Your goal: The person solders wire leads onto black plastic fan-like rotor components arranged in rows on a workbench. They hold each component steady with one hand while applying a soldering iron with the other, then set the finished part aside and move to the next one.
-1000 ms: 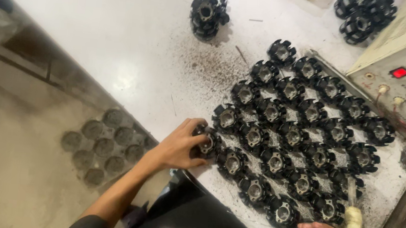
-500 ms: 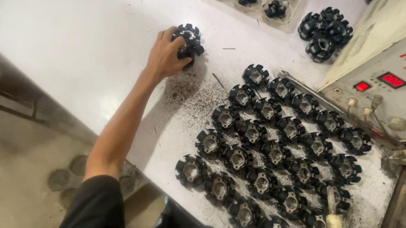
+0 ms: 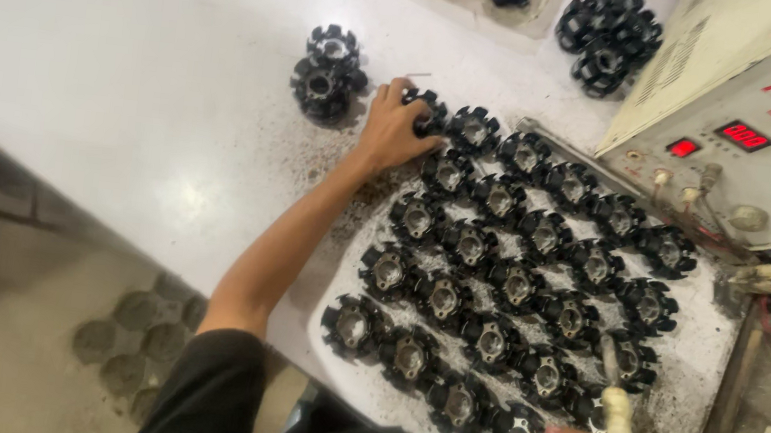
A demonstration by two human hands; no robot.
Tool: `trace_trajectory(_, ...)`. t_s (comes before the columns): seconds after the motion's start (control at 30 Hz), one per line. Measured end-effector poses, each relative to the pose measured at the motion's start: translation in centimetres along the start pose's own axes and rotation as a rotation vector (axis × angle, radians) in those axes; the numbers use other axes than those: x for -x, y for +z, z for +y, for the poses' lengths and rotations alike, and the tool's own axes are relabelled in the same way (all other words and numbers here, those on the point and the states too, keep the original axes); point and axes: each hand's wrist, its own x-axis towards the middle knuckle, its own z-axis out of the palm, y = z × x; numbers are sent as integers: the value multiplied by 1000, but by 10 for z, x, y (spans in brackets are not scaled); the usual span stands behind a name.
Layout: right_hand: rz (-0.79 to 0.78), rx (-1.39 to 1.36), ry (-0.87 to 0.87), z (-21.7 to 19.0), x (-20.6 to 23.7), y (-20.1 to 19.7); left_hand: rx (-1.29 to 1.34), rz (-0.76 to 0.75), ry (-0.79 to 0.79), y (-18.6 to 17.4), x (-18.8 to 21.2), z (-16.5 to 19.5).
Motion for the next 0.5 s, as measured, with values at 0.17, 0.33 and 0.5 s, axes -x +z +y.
trace_trajectory(0.17, -77, -61, 134, 3, -37, -19, 23, 30, -9, -9, 10, 5)
trace_trajectory(0.33, -520, -529, 1214, 0, -87, -71, -276, 454, 65, -55, 38, -33)
trace_trajectory(0.5, -185, 245, 912, 21, -68, -51, -161, 384, -73, -91, 49, -57)
